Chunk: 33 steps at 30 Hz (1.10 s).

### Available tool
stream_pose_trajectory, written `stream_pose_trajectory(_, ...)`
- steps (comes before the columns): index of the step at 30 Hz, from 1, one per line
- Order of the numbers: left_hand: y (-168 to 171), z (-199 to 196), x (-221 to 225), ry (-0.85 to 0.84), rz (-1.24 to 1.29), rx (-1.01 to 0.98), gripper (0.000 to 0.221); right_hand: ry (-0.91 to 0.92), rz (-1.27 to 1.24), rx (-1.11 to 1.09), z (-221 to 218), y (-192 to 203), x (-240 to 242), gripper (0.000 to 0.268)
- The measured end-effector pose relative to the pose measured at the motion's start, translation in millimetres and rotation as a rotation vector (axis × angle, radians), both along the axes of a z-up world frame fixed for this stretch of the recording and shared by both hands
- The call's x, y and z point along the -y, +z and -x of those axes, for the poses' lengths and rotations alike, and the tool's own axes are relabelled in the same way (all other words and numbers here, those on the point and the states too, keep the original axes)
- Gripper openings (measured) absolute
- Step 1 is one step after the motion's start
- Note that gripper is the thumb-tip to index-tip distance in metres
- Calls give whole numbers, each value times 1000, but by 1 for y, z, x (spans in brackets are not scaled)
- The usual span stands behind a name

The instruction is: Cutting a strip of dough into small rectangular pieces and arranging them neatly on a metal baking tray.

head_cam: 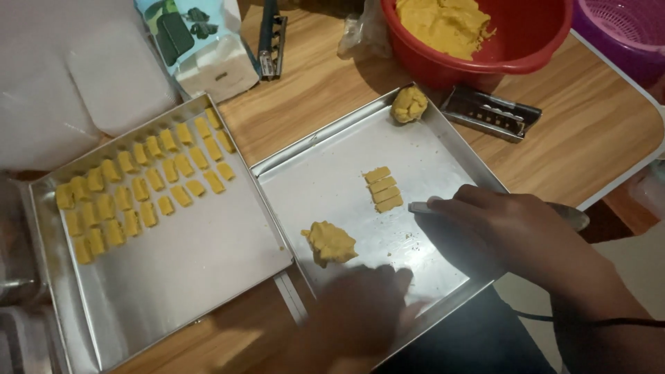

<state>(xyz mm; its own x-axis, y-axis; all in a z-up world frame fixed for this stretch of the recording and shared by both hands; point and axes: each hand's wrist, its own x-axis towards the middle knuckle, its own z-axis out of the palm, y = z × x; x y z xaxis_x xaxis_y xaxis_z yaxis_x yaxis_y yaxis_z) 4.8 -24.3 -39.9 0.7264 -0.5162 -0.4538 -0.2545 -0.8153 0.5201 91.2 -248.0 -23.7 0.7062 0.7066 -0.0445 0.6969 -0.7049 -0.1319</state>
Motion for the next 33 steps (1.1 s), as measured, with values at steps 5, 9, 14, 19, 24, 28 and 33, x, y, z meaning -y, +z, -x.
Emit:
stream_pose_trajectory(5, -44, -32, 1, 280, -19, 951, 38, 14, -55, 8, -2, -12, 4, 45)
stream_pose_trajectory(9, -68, -47, 8, 352, -166, 1119, 51, -4, -54, -5, -2, -20, 7, 59)
stream_pose_trajectory(14, -61, -39, 3, 359, -251, 1264, 63, 27, 3, 19, -5, -27, 7, 60)
stream_pose_trajectory(19, -60, -35, 2, 354, -254, 1255, 59, 28, 25, 38, -7, -26, 0, 57)
stream_pose_trajectory(24, -68, -35, 3, 402, -207, 1232, 56, 44, 79, 20, -11, -36, 7, 67)
stream_pose_trajectory(28, -68, -35, 1, 407, -231, 1237, 53, 60, 79, 49, -13, -33, 3, 62)
stream_pose_trajectory(33, -65, -36, 0, 419, -253, 1219, 60, 118, 15, -53, -25, -30, 1, 67)
